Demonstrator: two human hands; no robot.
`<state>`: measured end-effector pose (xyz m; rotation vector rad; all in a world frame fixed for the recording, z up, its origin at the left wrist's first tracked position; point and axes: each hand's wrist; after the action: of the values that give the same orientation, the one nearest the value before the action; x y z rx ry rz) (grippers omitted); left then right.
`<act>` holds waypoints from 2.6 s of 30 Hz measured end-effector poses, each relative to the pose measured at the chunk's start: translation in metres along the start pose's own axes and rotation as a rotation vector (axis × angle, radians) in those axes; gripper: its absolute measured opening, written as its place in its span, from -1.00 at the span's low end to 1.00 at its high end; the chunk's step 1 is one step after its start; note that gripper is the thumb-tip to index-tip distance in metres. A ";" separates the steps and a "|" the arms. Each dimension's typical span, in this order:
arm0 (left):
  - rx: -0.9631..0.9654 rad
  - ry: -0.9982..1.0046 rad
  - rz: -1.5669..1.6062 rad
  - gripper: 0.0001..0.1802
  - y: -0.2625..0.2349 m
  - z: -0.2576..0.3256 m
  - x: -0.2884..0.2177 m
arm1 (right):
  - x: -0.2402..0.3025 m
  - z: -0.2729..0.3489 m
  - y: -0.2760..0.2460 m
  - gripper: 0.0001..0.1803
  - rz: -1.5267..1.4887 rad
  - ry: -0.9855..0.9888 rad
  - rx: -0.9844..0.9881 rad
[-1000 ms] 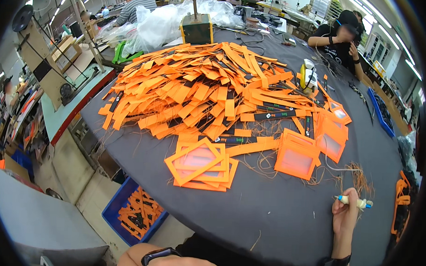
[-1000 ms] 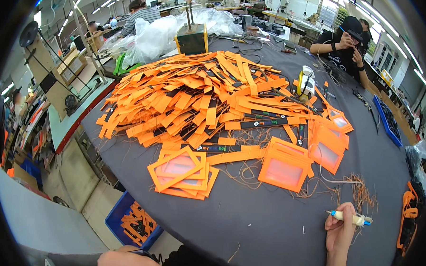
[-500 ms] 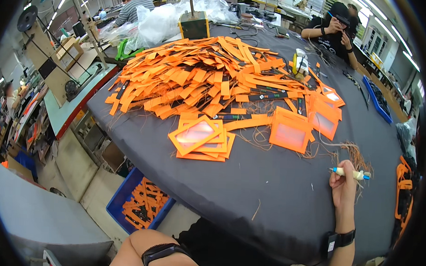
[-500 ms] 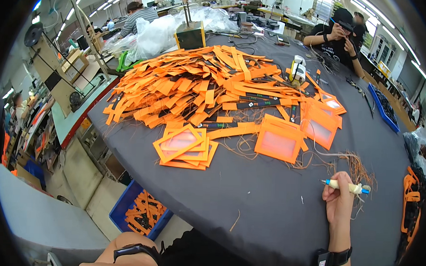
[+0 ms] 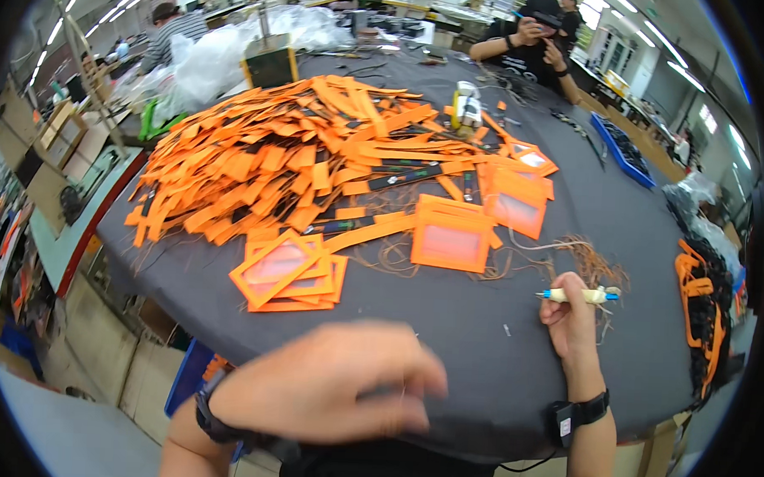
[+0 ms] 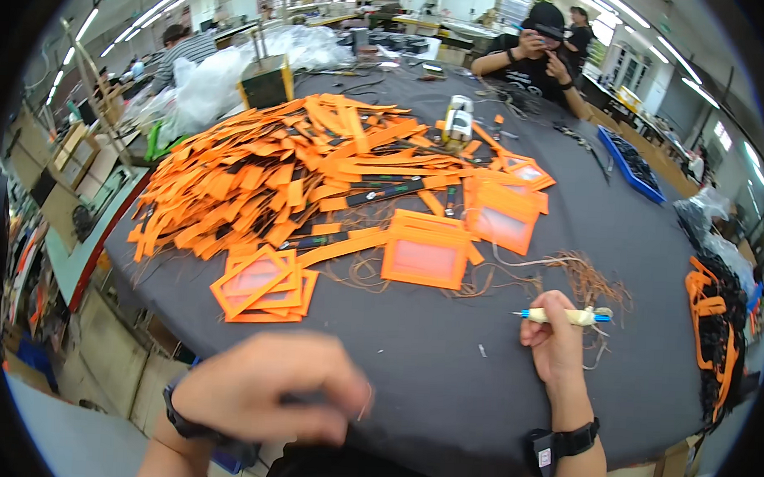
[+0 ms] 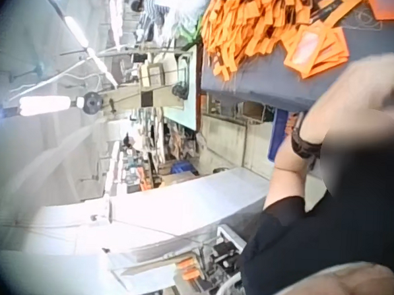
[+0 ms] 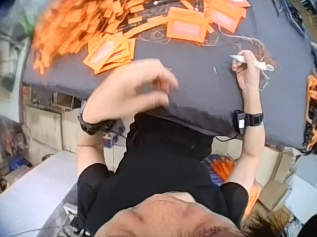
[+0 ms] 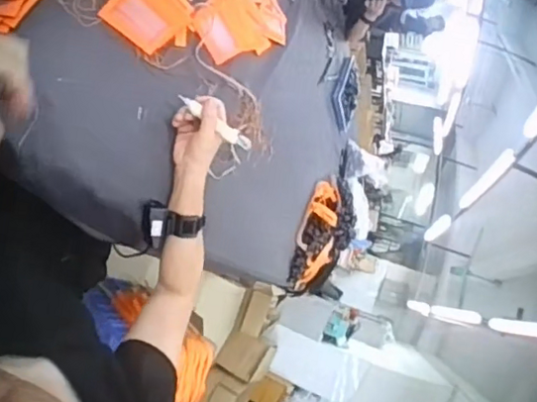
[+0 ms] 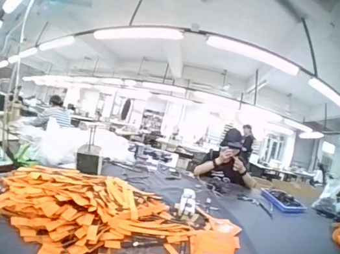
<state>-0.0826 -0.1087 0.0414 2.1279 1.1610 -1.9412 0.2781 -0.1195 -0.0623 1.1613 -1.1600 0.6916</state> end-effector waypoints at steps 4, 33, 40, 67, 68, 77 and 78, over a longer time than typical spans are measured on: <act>-0.233 0.073 -0.798 -0.54 -0.015 -0.054 0.065 | 0.004 0.000 -0.001 -0.78 -0.028 0.016 0.016; -0.533 0.449 -0.791 -0.57 0.019 -0.100 0.055 | 0.032 0.020 0.012 -0.58 0.277 -0.220 0.093; -0.453 0.503 -0.897 -0.51 0.024 -0.117 0.052 | 0.033 0.039 0.042 -0.66 0.277 -0.173 0.215; -0.250 -0.433 1.251 -0.65 0.058 -0.129 0.117 | 0.001 -0.016 0.011 -0.63 -0.332 0.147 0.192; -0.246 -0.437 1.254 -0.65 0.058 -0.129 0.117 | 0.002 -0.017 0.013 -0.68 -0.336 0.155 0.183; -0.238 -0.466 1.267 -0.68 0.057 -0.128 0.120 | -0.004 -0.021 0.008 -0.79 -0.350 0.213 0.171; -0.239 -0.470 1.265 -0.68 0.057 -0.129 0.120 | -0.004 -0.021 0.008 -0.79 -0.347 0.219 0.172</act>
<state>0.0488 -0.0276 -0.0598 1.4553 -0.1086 -1.3831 0.2761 -0.0969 -0.0628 1.3544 -0.7019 0.6393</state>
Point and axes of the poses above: each hand's wrist, its own z-axis away from the middle knuckle, its own y-axis out of the palm, x = y × z, and after that the axes turned 3 degrees about -x, right-handed
